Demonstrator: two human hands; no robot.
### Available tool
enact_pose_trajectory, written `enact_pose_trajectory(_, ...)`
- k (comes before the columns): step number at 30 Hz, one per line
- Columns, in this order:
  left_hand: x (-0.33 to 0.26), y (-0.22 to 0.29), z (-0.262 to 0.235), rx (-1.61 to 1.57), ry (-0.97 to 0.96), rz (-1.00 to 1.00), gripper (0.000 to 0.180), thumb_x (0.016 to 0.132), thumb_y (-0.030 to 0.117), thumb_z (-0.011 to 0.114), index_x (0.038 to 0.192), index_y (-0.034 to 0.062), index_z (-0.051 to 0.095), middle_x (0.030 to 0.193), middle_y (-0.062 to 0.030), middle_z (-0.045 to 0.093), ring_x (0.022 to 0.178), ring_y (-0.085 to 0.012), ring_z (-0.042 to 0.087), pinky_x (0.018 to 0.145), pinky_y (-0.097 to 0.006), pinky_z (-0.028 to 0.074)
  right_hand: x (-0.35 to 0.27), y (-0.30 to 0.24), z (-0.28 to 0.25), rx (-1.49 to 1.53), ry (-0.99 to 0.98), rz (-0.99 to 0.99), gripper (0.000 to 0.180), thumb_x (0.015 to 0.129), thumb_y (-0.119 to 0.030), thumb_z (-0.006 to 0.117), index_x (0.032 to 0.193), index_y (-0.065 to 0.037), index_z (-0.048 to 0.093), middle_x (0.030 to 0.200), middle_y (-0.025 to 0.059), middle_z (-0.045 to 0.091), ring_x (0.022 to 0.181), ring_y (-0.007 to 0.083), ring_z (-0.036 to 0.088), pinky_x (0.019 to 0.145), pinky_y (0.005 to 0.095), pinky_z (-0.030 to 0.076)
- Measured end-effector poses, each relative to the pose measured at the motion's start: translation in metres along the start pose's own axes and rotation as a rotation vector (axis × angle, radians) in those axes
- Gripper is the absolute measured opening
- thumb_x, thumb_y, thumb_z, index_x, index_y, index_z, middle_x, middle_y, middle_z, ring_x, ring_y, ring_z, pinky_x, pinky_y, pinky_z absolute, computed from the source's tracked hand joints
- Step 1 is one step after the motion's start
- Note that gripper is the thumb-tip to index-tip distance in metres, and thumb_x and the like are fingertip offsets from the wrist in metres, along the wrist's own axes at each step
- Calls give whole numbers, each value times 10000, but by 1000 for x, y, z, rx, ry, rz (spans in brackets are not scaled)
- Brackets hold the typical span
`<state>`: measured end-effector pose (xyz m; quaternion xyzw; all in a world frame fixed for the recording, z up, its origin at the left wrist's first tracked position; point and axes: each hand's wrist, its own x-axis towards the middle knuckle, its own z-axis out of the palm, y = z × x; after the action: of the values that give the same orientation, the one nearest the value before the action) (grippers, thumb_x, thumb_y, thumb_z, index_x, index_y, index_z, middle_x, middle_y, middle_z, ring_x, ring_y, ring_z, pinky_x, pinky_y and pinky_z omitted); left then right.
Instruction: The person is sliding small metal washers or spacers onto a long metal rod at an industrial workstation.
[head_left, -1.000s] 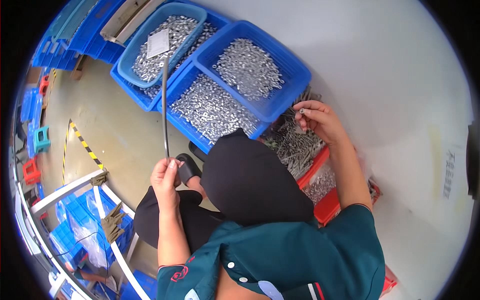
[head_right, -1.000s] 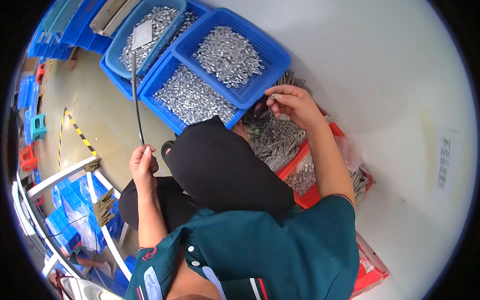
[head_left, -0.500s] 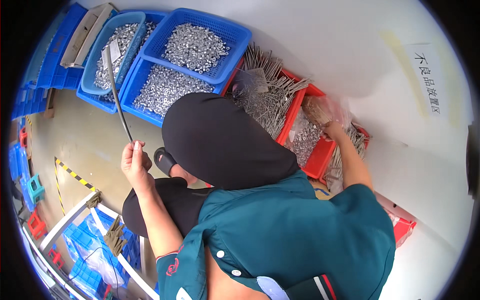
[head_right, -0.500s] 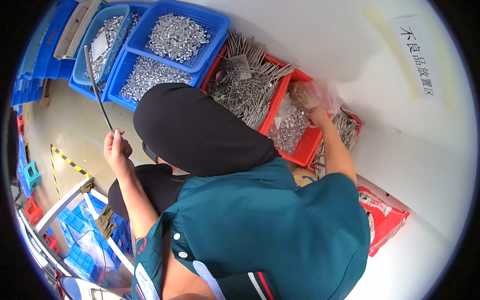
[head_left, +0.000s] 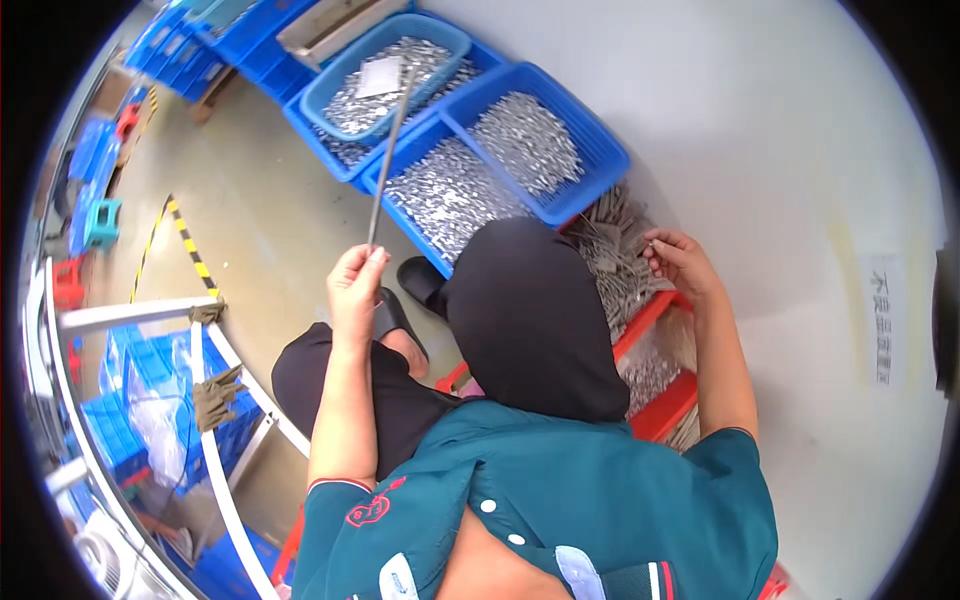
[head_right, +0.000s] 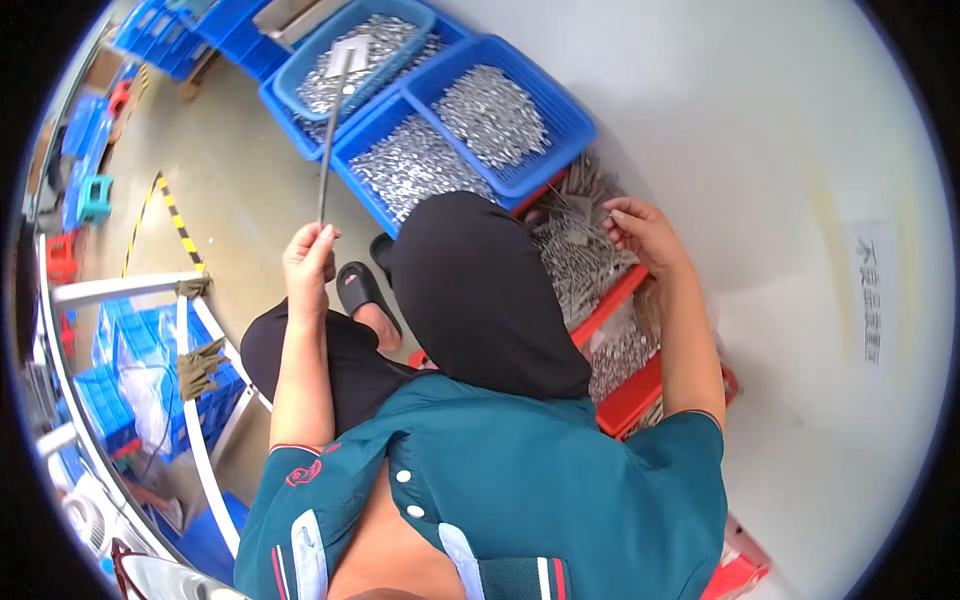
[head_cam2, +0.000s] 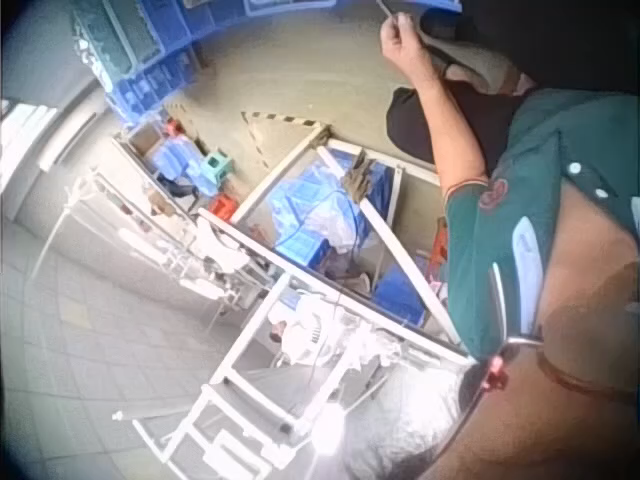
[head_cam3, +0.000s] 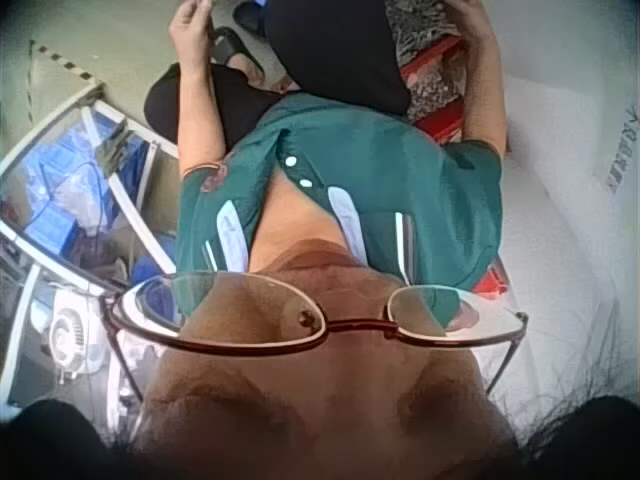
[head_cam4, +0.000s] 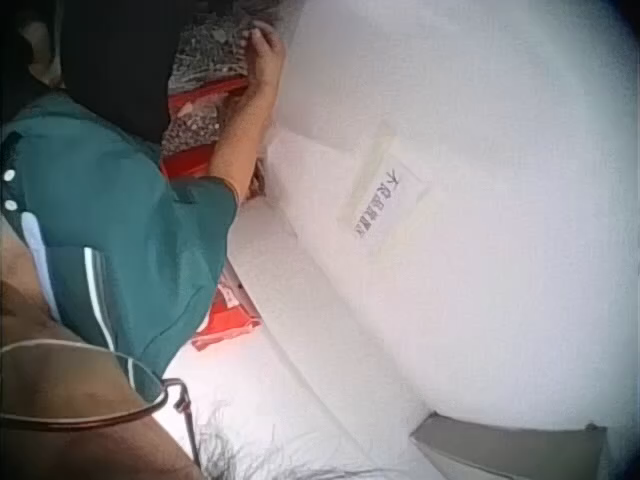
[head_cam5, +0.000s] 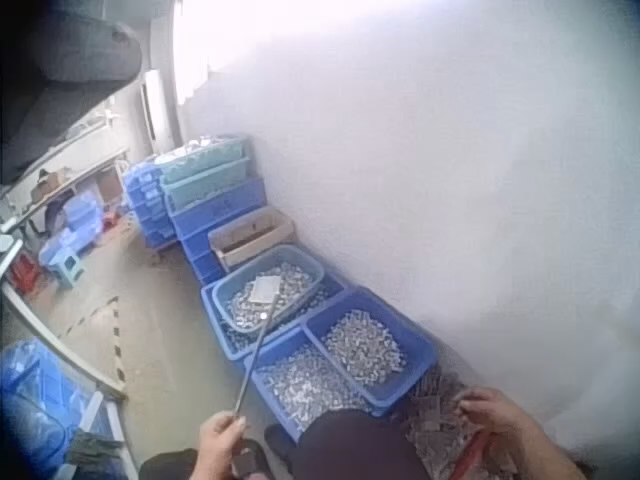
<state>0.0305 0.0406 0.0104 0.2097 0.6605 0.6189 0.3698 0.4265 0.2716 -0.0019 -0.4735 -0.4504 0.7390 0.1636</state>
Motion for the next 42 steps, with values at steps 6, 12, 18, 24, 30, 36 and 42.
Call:
enact_pose_trajectory(6,0,1,-15,-56,-16,-9,127,860,165,609,880,40,623,681,75,530,544,16,396,490,-146,295,73,-59,76,-269,110,-194,279,868,-177,559,1126,-73,561,873,23,611,697,89,563,583,217,448)
enact_pose_trajectory(12,-4,12,-15,-119,29,-55,121,859,106,611,904,-6,609,778,46,556,706,-18,478,638,-169,380,119,-42,186,-712,-229,-323,230,820,-169,596,1014,-47,612,884,77,649,767,164,634,637,293,498)
enact_pose_trajectory(18,0,8,-17,-131,10,-58,124,866,118,605,894,-2,608,754,62,532,693,-12,453,628,-165,364,174,39,239,-1627,-427,-722,712,668,-253,727,1305,-178,419,1377,135,339,1274,353,305,999,505,297)
enact_pose_trajectory(24,-5,7,-22,-151,44,-70,150,865,126,606,923,-12,597,776,52,533,707,-17,454,640,-175,372,188,70,246,-1698,-297,-946,503,788,-282,620,1250,-161,463,1260,144,429,1218,322,365,972,493,309)
enact_pose_trajectory(30,-2,2,-23,-152,30,-58,177,865,133,607,949,-23,595,810,35,557,751,-23,474,680,-182,387,195,79,252,-1813,-337,-847,345,787,-317,624,1022,-85,529,933,120,549,884,288,572,681,421,491)
enact_pose_trajectory(36,-4,1,-23,-115,31,-28,191,863,138,611,956,-28,594,836,25,570,776,-33,489,698,-191,396,209,78,248,-1426,-149,-765,253,805,-311,605,875,-69,582,799,167,592,730,347,622,632,451,486)
enact_pose_trajectory(42,-2,-3,-23,-124,3,-59,178,859,129,602,953,-22,591,831,19,573,772,-40,496,708,-198,398,237,37,248,286,-441,474,271,908,-313,506,971,-50,525,658,13,489,490,92,434,382,211,295)
